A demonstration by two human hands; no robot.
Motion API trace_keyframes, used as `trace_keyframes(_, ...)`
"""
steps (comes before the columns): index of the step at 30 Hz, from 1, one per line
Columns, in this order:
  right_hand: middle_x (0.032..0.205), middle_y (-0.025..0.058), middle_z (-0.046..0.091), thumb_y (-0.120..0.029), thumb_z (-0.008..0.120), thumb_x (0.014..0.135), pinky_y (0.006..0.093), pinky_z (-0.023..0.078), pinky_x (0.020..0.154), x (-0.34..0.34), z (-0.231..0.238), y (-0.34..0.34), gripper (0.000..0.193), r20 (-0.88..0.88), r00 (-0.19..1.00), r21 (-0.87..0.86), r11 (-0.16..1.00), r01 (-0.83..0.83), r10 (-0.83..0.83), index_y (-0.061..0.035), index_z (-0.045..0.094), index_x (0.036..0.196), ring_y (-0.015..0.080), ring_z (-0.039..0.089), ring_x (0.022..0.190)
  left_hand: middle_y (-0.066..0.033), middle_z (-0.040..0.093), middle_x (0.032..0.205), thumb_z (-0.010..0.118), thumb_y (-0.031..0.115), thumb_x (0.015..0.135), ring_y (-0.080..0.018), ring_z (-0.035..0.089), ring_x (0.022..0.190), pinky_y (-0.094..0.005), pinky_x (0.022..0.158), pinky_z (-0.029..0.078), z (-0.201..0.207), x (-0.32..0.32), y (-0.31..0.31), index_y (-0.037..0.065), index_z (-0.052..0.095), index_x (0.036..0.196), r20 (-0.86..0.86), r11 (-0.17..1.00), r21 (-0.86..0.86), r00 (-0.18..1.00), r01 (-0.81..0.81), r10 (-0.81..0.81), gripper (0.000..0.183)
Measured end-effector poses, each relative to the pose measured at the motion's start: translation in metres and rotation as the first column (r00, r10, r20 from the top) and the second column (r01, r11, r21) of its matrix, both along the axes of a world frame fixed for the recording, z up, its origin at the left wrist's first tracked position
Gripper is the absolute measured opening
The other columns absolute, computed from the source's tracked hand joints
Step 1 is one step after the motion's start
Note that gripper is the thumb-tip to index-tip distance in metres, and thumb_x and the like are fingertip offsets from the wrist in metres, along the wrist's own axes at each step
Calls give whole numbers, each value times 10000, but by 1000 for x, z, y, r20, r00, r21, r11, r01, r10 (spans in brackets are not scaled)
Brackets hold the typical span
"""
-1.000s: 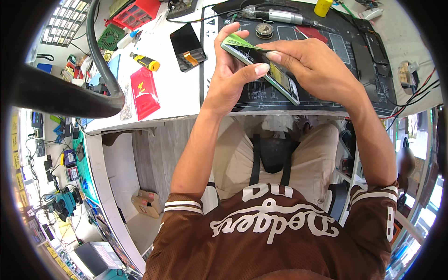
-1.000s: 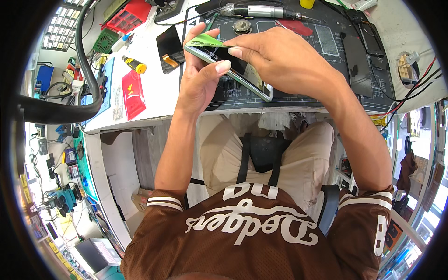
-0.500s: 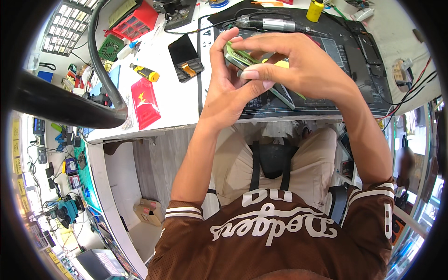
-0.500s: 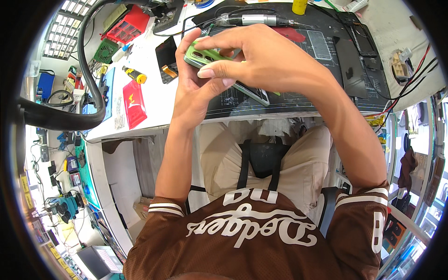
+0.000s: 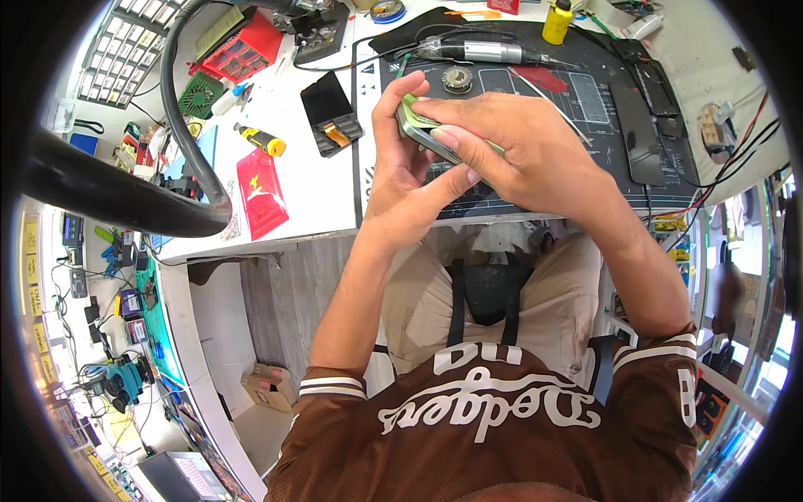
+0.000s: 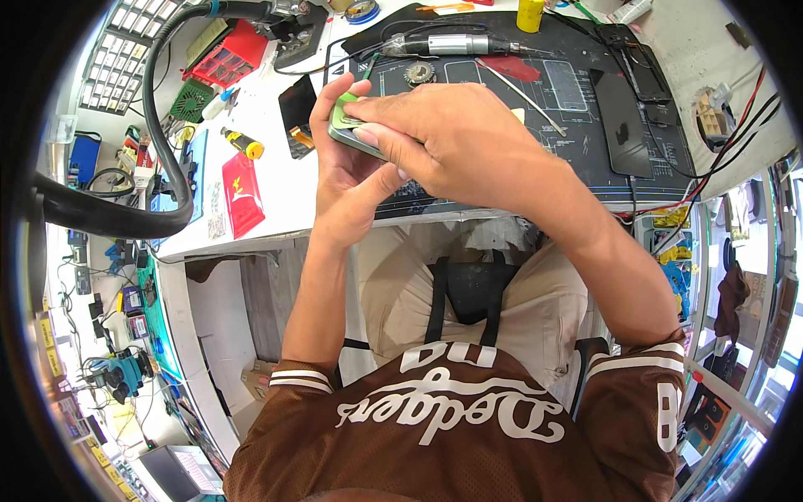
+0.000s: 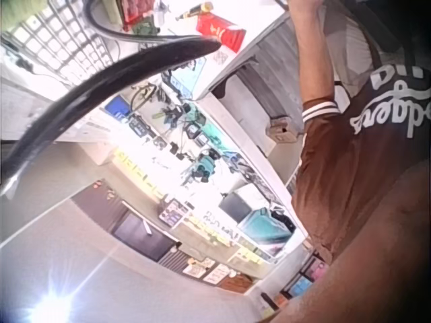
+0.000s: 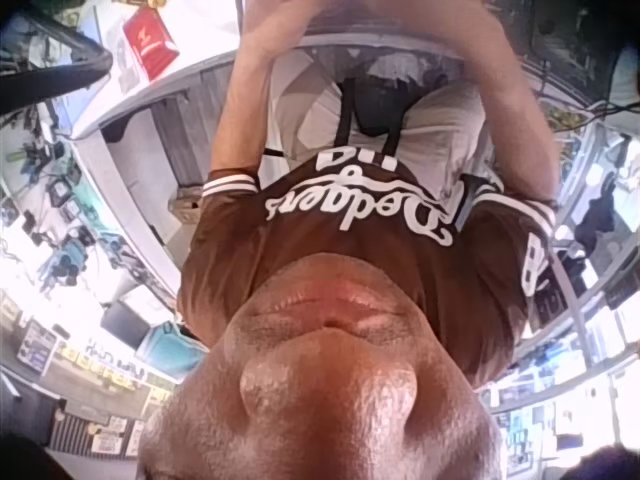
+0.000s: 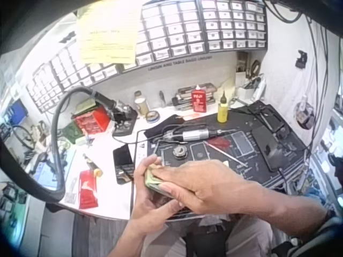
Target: The person removes the green back cover from a smartphone by hand, then detaches the internal battery and sets it aside on the workbench.
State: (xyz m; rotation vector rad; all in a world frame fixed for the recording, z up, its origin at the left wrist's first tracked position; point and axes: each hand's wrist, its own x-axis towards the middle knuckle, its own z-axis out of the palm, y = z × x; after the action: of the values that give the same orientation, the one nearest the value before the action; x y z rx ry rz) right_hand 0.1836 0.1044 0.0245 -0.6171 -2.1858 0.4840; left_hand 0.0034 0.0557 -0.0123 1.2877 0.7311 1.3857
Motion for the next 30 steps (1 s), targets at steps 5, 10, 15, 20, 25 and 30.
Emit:
trace_keyframes(5, 894, 134, 753, -224, 644, 1027, 445, 553, 702, -5, -5, -7, 255, -81, 990, 28, 993, 114, -112, -62, 743, 1197, 319, 724, 818, -115, 344, 1538, 889, 43, 805, -253, 495, 1394, -419, 1157, 463, 1, 3, -6, 188, 172, 1642, -20, 1000, 10, 1000, -16, 16, 1112)
trace_keyframes(10, 1092, 150, 767, -166, 606, 1058, 402, 571, 813, -2, 1, -12, 277, -20, 997, -20, 997, 76, -76, -32, 714, 1275, 329, 738, 929, -92, 304, 1568, 906, 2, 774, -266, 501, 1399, -433, 1168, 468, 0, 3, -5, 192, 130, 1664, 28, 999, 2, 999, -45, 45, 1196)
trace_keyframes(15, 1156, 163, 771, -192, 578, 1086, 370, 574, 844, 0, 3, -11, 320, -94, 995, -173, 985, 20, -37, -27, 698, 1333, 290, 750, 945, -96, 294, 1579, 910, -37, 755, -276, 503, 1403, -435, 1155, 485, -2, 1, -2, 188, 123, 1667, -33, 996, 69, 997, -62, 65, 1225)
trace_keyframes(20, 1122, 176, 777, -245, 566, 1101, 345, 572, 855, 5, 14, -18, 353, -244, 970, -500, 855, -136, 12, -20, 703, 1337, 229, 748, 968, -86, 323, 1559, 902, -62, 741, -266, 520, 1377, -443, 1138, 503, 4, 6, -2, 171, 151, 1656, -65, 988, 104, 991, -112, 119, 1207)
trace_keyframes(25, 1214, 206, 746, -244, 547, 1099, 362, 547, 931, 6, 8, -19, 384, -348, 936, -446, 869, -217, 55, 35, 694, 1319, 243, 710, 1058, -124, 310, 1561, 938, 7, 729, -297, 531, 1369, -435, 1118, 507, 5, 6, -3, 125, 167, 1631, -161, 965, 227, 972, -130, 169, 1192)
trace_keyframes(30, 1360, 257, 660, -281, 514, 1092, 444, 409, 1126, 12, 16, -21, 473, -252, 957, -294, 931, -219, 145, 87, 636, 1363, 389, 588, 1276, -145, 321, 1558, 955, 40, 708, -291, 507, 1367, -428, 1117, 482, 5, 3, -7, 88, 189, 1601, -159, 914, 376, 962, -151, 224, 1177)
